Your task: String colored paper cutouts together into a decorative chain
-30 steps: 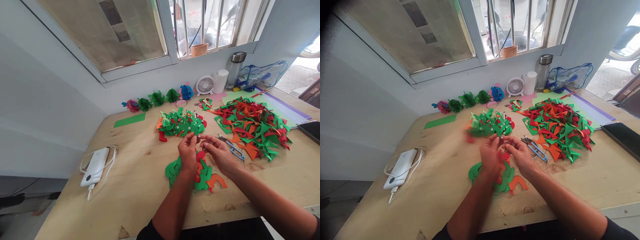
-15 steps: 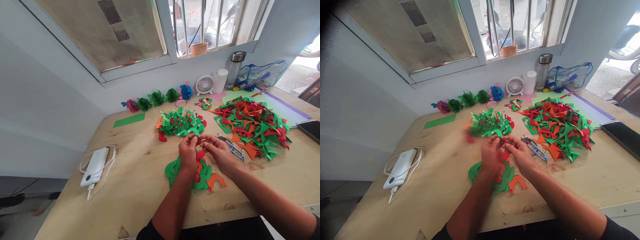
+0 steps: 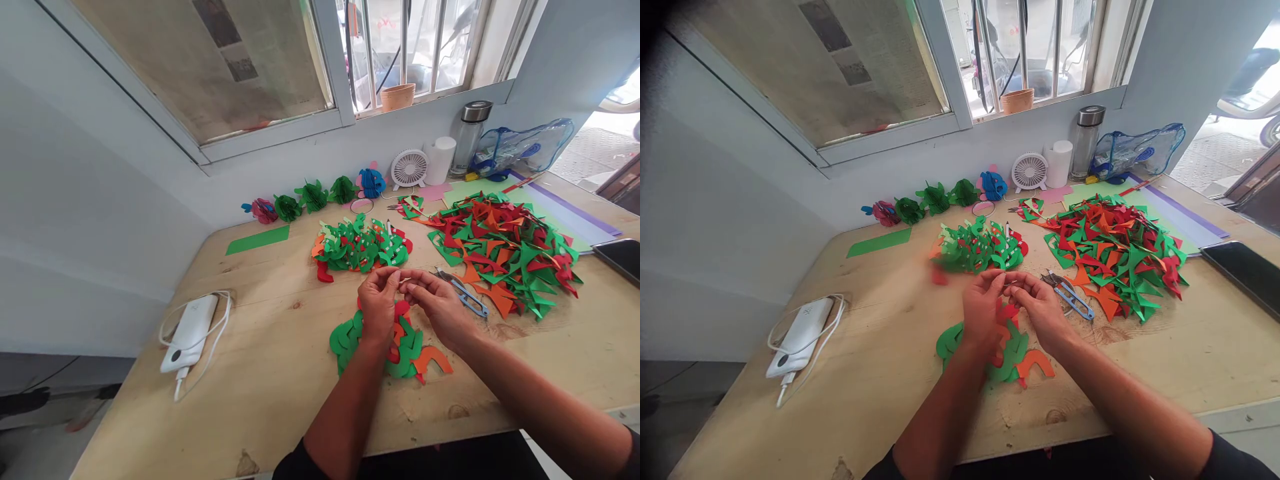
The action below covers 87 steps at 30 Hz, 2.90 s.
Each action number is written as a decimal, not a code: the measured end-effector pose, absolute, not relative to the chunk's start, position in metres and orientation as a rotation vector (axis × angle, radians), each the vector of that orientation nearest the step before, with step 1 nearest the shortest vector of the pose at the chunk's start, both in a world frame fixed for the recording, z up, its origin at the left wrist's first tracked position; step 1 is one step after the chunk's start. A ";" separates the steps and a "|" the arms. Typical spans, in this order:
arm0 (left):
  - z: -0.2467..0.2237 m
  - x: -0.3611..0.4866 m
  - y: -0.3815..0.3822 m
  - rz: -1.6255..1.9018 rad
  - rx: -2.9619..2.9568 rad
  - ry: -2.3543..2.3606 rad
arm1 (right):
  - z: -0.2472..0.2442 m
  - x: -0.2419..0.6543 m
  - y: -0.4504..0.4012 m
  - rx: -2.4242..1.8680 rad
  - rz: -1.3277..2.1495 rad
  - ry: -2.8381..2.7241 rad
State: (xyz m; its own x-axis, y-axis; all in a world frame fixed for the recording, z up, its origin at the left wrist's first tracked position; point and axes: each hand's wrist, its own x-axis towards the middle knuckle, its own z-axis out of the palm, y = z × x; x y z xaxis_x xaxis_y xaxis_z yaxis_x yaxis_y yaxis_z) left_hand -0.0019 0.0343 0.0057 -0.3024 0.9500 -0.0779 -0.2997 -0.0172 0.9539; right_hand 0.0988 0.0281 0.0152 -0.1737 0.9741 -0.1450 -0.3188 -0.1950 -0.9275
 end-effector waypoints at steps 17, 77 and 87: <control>0.006 0.000 0.028 1.607 1.100 1.345 | 0.023 0.098 0.027 -1.036 1.624 -0.854; 0.018 -0.001 0.031 1.400 0.579 0.996 | 0.025 0.120 0.039 -1.191 0.188 -1.971; 0.016 -0.001 0.031 1.387 0.596 0.959 | 0.023 0.122 0.040 -1.178 0.178 -2.013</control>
